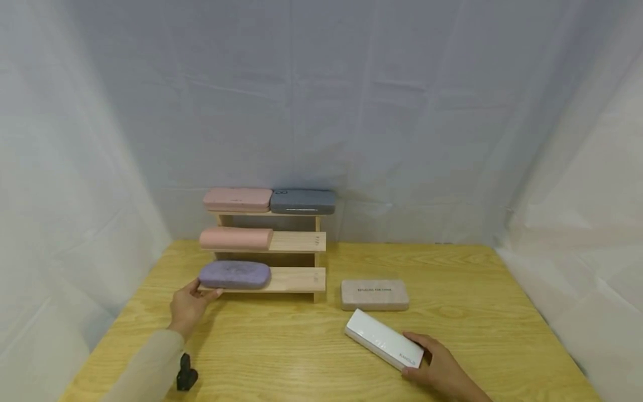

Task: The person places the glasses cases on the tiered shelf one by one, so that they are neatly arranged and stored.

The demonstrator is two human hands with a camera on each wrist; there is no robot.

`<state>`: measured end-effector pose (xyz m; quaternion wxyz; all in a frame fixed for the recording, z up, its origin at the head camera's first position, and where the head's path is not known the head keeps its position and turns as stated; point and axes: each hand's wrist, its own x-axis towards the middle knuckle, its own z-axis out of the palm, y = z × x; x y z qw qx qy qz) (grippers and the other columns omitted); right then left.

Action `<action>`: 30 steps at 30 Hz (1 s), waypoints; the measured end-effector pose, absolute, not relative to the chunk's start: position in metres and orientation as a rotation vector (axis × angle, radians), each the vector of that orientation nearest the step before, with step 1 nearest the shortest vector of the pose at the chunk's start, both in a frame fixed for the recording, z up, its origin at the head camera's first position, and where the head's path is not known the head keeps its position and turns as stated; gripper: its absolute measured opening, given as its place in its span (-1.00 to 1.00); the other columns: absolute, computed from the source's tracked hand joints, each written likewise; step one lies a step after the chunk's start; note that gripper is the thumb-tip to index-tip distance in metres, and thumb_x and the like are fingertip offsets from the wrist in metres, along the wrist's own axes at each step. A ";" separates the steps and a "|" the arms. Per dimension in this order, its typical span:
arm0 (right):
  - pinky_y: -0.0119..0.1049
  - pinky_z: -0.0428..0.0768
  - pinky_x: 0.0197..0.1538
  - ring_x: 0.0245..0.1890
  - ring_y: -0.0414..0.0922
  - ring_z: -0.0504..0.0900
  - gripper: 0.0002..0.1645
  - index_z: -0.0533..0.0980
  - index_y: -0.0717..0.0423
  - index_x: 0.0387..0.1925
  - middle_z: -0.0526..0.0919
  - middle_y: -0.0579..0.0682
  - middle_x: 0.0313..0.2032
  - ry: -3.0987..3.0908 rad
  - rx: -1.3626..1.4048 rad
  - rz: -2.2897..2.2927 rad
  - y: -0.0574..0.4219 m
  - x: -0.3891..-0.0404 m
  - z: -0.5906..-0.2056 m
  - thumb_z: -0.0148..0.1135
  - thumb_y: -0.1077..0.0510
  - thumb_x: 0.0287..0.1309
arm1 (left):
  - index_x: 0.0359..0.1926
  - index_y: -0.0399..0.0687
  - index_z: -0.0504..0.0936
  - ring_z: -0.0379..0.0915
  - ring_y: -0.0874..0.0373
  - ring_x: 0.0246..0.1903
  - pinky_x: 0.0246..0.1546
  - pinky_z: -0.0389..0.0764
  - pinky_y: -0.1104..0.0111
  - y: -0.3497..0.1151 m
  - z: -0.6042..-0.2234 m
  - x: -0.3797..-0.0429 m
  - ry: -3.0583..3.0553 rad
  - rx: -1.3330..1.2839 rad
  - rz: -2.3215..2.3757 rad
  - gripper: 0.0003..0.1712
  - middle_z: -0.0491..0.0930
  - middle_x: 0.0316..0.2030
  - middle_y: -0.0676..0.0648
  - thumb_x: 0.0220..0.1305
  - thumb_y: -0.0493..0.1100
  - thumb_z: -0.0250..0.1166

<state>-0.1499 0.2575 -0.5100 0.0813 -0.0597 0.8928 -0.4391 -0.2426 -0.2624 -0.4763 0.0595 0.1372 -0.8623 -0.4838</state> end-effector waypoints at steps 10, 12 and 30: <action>0.03 0.27 0.24 0.23 0.08 0.34 -0.09 0.43 0.07 0.25 0.45 0.13 0.23 2.633 -0.080 -1.392 0.255 -0.150 -0.508 0.58 0.02 -0.21 | 0.42 -0.43 0.01 0.31 -0.14 0.14 0.01 0.46 0.18 -0.263 -0.475 -0.243 -2.612 0.416 -1.504 0.01 0.28 0.26 -0.47 0.23 0.06 0.33; -0.01 0.32 0.22 0.22 0.07 0.36 -0.08 0.40 0.10 0.26 0.44 0.15 0.24 2.605 -0.053 -1.427 0.255 -0.150 -0.506 0.57 0.05 -0.19 | 0.41 -0.44 0.01 0.31 -0.15 0.13 0.00 0.46 0.18 -0.262 -0.475 -0.243 -2.615 0.416 -1.501 0.02 0.29 0.25 -0.47 0.22 0.06 0.34; -0.36 0.56 0.04 0.12 0.17 0.51 -0.16 0.38 0.46 0.18 0.44 0.42 0.15 2.475 -0.074 -1.780 0.254 -0.156 -0.499 0.54 0.27 -0.16 | 0.40 -0.45 0.04 0.36 -0.12 0.07 -0.12 0.50 0.31 -0.262 -0.475 -0.243 -2.612 0.410 -1.480 0.01 0.34 0.21 -0.47 0.22 0.06 0.34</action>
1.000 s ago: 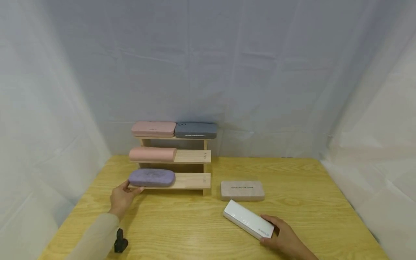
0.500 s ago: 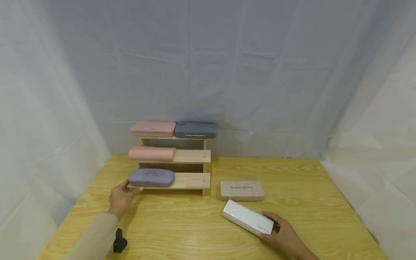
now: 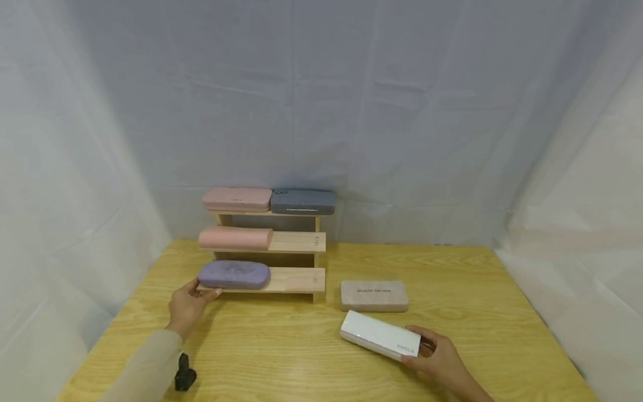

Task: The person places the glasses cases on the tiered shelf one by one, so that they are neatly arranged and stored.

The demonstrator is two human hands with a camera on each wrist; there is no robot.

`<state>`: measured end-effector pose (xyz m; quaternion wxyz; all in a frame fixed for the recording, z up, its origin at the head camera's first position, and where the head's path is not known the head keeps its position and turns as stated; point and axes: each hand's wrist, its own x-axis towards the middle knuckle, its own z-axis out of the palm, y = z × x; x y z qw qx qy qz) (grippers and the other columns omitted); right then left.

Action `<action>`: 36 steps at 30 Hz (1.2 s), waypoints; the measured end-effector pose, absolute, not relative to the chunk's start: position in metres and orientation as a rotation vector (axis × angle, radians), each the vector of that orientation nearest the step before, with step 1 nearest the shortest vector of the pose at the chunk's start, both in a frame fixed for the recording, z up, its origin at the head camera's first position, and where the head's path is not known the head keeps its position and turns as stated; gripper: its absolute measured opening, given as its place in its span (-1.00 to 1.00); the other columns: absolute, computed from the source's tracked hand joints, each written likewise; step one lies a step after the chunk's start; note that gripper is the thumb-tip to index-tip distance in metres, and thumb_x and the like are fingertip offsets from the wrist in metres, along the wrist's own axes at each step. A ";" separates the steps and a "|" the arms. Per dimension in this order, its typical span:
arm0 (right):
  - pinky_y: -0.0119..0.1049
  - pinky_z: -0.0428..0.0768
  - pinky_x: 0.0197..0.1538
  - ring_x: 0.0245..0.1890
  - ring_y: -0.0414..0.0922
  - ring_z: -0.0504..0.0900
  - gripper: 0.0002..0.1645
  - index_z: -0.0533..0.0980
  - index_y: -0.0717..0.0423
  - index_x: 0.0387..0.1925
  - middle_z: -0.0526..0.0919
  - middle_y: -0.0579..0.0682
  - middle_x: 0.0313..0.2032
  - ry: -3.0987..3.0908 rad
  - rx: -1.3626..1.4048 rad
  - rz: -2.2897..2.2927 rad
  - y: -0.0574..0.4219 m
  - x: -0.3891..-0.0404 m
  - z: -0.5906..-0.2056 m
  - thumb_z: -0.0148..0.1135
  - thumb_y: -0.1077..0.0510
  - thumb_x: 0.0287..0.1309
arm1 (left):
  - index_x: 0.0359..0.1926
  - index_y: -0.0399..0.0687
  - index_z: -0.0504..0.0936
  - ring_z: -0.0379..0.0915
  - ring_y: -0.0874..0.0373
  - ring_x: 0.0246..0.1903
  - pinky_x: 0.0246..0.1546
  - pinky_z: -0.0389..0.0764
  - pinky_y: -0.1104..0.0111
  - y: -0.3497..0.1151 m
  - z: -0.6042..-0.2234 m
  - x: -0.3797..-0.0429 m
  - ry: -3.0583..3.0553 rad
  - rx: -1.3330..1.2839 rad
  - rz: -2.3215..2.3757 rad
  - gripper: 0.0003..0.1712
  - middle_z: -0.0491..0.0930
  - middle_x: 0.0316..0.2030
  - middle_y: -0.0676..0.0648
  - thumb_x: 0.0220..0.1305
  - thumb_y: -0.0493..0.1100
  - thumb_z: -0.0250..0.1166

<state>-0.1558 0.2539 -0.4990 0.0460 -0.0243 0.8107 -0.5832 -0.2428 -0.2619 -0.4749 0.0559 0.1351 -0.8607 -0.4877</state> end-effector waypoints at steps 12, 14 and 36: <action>-0.36 0.52 0.08 0.15 0.15 0.47 -0.18 0.41 0.41 0.18 0.44 0.36 0.16 2.397 -0.176 -1.905 0.236 -0.174 -0.488 0.53 0.26 -0.16 | 0.40 -0.46 0.06 0.37 -0.10 0.04 -0.17 0.48 0.36 -0.264 -0.479 -0.243 -2.615 0.405 -1.465 0.01 0.40 0.16 -0.44 0.20 0.09 0.35; -0.38 0.52 0.07 0.13 0.12 0.48 -0.20 0.42 0.39 0.18 0.44 0.36 0.16 2.395 -0.189 -1.922 0.232 -0.177 -0.484 0.53 0.27 -0.15 | 0.40 -0.44 0.06 0.35 -0.09 0.06 -0.14 0.47 0.34 -0.264 -0.480 -0.242 -2.621 0.409 -1.467 0.01 0.40 0.18 -0.43 0.21 0.08 0.34; -0.43 0.54 0.02 0.10 0.04 0.50 -0.21 0.37 0.38 0.23 0.44 0.31 0.14 2.326 -0.337 -1.992 0.202 -0.226 -0.444 0.47 0.32 -0.07 | 0.40 -0.45 0.06 0.37 -0.12 0.04 -0.09 0.50 0.24 -0.260 -0.478 -0.246 -2.601 0.402 -1.455 0.00 0.39 0.17 -0.46 0.20 0.04 0.36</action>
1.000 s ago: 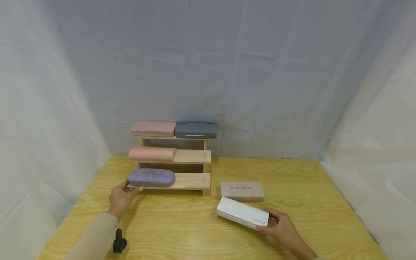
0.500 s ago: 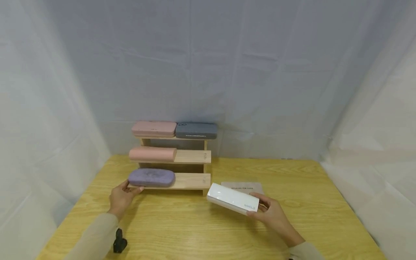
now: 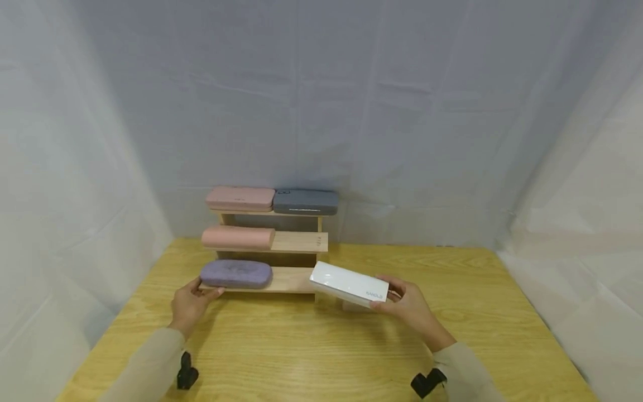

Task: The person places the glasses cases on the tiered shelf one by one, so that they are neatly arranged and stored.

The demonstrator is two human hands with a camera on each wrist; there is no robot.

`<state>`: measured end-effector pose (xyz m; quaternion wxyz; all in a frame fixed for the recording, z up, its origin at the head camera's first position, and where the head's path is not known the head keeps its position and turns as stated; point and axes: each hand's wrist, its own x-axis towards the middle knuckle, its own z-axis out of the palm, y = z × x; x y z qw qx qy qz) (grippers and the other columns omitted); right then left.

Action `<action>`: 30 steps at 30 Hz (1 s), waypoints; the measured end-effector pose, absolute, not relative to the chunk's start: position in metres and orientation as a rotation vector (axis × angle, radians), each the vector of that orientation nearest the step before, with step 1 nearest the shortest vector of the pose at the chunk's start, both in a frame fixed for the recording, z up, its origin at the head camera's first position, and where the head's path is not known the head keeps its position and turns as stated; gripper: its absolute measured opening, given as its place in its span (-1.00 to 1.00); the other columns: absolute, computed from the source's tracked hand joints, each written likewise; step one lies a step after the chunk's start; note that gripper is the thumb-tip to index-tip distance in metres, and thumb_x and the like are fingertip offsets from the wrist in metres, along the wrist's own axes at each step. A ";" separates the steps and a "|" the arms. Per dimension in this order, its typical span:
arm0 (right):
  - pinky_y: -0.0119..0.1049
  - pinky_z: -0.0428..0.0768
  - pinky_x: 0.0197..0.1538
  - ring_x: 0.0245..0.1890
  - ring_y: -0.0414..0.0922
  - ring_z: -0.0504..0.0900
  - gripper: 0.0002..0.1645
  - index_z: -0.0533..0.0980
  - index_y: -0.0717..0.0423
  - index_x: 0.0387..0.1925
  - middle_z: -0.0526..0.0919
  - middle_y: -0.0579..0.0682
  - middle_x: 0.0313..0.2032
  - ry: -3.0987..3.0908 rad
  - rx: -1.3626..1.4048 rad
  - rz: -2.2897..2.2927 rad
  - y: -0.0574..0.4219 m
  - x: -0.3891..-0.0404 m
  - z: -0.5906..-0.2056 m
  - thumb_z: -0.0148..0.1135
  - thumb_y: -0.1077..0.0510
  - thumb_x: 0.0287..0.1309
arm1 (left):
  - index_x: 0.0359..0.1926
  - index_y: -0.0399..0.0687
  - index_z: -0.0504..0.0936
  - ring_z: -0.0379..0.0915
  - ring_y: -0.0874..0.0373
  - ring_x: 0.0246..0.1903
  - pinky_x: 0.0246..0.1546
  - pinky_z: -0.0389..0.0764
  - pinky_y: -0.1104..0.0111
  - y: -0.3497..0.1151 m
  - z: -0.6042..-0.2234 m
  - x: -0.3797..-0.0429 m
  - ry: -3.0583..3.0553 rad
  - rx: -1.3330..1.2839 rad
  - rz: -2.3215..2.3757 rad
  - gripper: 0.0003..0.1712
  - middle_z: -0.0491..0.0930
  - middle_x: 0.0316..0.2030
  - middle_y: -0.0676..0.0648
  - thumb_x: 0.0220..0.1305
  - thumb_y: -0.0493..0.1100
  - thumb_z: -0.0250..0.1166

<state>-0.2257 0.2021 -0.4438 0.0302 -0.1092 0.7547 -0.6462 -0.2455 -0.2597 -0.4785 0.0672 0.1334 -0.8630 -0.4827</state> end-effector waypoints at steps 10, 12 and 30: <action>-0.40 0.56 0.01 0.14 0.12 0.48 -0.22 0.37 0.40 0.23 0.41 0.35 0.19 2.312 -0.360 -2.022 0.181 -0.247 -0.434 0.45 0.38 -0.08 | 0.39 -0.47 0.06 0.38 -0.11 0.02 -0.12 0.51 0.27 -0.259 -0.479 -0.244 -2.588 0.406 -1.471 0.02 0.42 0.13 -0.45 0.19 0.06 0.37; -0.40 0.56 0.01 0.16 0.12 0.47 -0.21 0.37 0.37 0.24 0.41 0.33 0.18 2.303 -0.345 -2.022 0.177 -0.252 -0.431 0.45 0.38 -0.08 | 0.40 -0.46 0.05 0.38 -0.11 0.03 -0.11 0.51 0.27 -0.259 -0.479 -0.243 -2.590 0.408 -1.476 0.01 0.42 0.13 -0.44 0.20 0.05 0.36; -0.25 0.57 0.04 0.21 0.12 0.45 -0.18 0.39 0.17 0.28 0.43 0.24 0.19 2.325 -0.346 -1.969 0.153 -0.289 -0.416 0.49 0.28 -0.07 | 0.40 -0.45 0.04 0.38 -0.13 0.05 -0.05 0.50 0.19 -0.258 -0.479 -0.241 -2.583 0.420 -1.498 0.00 0.40 0.15 -0.45 0.21 0.03 0.35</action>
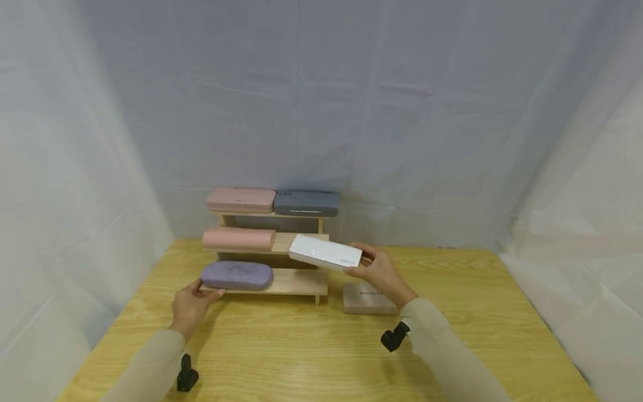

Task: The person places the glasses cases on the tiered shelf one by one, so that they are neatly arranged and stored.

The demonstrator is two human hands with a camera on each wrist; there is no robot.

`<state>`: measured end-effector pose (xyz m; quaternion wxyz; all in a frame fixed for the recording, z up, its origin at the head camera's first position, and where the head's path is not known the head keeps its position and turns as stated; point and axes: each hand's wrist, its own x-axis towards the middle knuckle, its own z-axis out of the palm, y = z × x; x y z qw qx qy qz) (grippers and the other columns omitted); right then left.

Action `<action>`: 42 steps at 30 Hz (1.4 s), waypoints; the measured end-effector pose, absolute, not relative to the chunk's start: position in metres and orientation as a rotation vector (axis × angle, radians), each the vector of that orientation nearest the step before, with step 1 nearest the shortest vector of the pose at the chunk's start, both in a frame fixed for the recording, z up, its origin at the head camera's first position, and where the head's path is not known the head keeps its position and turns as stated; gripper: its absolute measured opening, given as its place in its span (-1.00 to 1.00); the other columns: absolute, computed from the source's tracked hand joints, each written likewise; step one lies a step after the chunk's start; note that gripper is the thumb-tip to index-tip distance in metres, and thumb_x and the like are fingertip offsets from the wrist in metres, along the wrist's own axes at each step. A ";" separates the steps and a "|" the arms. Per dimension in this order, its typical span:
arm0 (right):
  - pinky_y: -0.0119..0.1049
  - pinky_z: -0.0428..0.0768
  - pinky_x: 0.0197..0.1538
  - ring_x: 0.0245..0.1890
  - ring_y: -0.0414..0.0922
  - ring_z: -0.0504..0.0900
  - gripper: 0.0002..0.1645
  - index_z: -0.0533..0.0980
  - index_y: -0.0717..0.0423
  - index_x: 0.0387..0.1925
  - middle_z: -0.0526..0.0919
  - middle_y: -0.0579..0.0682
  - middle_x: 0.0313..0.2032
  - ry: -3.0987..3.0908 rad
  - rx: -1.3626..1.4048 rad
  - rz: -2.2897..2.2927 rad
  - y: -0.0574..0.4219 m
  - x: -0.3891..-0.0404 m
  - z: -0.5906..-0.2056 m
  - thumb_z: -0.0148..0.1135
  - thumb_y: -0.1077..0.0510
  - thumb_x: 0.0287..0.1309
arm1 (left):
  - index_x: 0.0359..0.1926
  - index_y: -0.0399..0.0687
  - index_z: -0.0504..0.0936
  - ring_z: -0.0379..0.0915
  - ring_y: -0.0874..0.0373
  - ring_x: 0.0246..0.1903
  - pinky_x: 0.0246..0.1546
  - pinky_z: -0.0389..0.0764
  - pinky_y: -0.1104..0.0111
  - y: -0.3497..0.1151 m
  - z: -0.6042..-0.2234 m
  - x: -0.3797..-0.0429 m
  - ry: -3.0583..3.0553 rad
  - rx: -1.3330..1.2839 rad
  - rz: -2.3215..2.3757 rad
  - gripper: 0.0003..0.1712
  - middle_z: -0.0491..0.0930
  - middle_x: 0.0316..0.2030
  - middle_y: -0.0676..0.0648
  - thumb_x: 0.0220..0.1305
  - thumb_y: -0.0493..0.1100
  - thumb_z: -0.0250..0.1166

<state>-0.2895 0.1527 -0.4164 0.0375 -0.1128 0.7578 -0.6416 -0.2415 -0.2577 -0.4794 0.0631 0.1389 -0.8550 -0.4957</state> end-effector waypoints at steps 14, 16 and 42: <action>-0.28 0.59 0.00 0.16 0.07 0.50 -0.15 0.38 0.17 0.28 0.48 0.20 0.16 2.327 -0.321 -1.944 0.136 -0.318 -0.416 0.51 0.26 -0.10 | 0.40 -0.45 0.05 0.40 -0.06 -0.01 -0.24 0.49 0.44 -0.259 -0.479 -0.242 -2.586 0.406 -1.485 -0.02 0.43 0.12 -0.42 0.22 0.02 0.35; -0.28 0.59 0.00 0.13 0.06 0.51 -0.14 0.36 0.20 0.29 0.49 0.20 0.15 2.315 -0.346 -1.925 0.134 -0.324 -0.416 0.51 0.26 -0.09 | 0.40 -0.45 0.07 0.41 -0.04 -0.03 -0.27 0.48 0.48 -0.259 -0.478 -0.242 -2.588 0.404 -1.480 -0.02 0.45 0.10 -0.41 0.21 0.02 0.35; -0.14 0.39 0.25 0.36 0.11 0.24 -0.04 -0.03 0.37 0.43 0.18 0.28 0.38 2.297 -0.350 -1.911 0.119 -0.340 -0.419 0.31 0.25 0.17 | 0.39 -0.48 0.08 0.42 -0.03 -0.06 -0.31 0.45 0.51 -0.259 -0.479 -0.242 -2.590 0.394 -1.457 -0.02 0.48 0.07 -0.41 0.21 0.01 0.36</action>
